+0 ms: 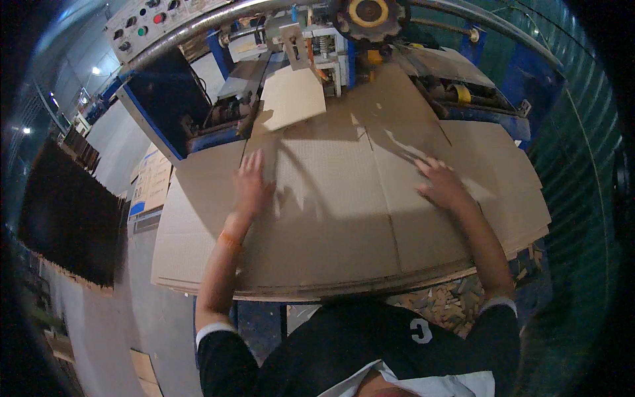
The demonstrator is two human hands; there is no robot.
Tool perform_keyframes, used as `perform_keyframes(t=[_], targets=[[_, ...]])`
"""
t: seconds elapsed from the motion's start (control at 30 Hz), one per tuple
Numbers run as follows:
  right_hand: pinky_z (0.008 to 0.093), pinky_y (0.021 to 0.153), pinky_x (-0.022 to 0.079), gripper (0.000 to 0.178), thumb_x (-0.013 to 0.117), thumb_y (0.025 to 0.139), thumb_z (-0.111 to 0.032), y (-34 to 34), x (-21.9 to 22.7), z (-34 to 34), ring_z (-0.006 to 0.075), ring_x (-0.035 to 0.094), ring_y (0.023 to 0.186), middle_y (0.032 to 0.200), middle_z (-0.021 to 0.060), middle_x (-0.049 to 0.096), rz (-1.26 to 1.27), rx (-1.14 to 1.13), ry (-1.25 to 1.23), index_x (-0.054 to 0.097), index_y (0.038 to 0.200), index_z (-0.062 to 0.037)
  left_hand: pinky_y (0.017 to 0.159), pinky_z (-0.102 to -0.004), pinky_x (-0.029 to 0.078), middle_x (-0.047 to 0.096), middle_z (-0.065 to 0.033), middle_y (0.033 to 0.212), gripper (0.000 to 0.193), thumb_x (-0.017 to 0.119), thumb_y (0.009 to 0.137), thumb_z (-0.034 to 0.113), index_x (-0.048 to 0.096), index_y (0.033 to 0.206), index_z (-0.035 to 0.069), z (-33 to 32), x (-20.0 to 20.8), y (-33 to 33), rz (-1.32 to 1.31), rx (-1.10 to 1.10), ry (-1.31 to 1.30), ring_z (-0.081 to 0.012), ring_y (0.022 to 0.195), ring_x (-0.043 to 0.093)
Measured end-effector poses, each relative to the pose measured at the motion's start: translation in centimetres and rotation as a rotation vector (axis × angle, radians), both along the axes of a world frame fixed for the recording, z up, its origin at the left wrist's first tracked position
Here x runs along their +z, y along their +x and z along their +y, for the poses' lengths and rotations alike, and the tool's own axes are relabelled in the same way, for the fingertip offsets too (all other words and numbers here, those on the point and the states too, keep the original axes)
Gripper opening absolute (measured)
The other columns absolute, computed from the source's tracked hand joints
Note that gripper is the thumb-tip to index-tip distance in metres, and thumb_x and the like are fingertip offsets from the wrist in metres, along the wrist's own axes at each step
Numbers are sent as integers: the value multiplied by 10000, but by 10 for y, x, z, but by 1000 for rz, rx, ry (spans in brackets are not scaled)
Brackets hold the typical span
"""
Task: The person repeatedly picks up flat cardboard sheets from a stack and places them onto a growing pile on a work surface. The hands align each sheet before setting it down, continuing the cycle throughout the clip.
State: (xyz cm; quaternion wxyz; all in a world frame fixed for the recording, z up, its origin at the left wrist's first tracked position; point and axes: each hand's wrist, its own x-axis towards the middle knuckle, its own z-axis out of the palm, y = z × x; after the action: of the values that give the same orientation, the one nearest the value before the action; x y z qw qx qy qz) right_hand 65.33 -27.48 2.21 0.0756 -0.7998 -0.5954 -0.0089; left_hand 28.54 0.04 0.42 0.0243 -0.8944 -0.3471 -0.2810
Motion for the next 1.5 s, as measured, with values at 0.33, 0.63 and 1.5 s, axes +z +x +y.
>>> perform_keyframes(t=[0.33,0.63,1.5], targets=[[453,1090,143,736,518,852,-472,87,-96,-260,410,177,1319,1426,224,239,159,-1106,455,300,1347,27,997,-476,299,376,-286,1307,715,606,826,366,313,1298,-83,-93,-64,-231,-619,1033,-94,-442,1181,377],[470,1061,205,751,564,838,-450,117,-102,-235,375,242,1300,1415,230,259,-175,-1200,713,303,1350,34,911,-483,400,448,-245,1252,627,553,853,344,330,1291,-46,-93,-14,-223,-1133,842,-393,-406,1150,431],[480,1049,261,421,579,713,-33,-105,11,-178,261,442,1218,1215,27,564,163,233,217,601,1116,-151,1028,-452,307,494,-121,1289,467,579,736,32,575,1188,148,-176,38,-92,204,-300,-152,-324,1211,439]])
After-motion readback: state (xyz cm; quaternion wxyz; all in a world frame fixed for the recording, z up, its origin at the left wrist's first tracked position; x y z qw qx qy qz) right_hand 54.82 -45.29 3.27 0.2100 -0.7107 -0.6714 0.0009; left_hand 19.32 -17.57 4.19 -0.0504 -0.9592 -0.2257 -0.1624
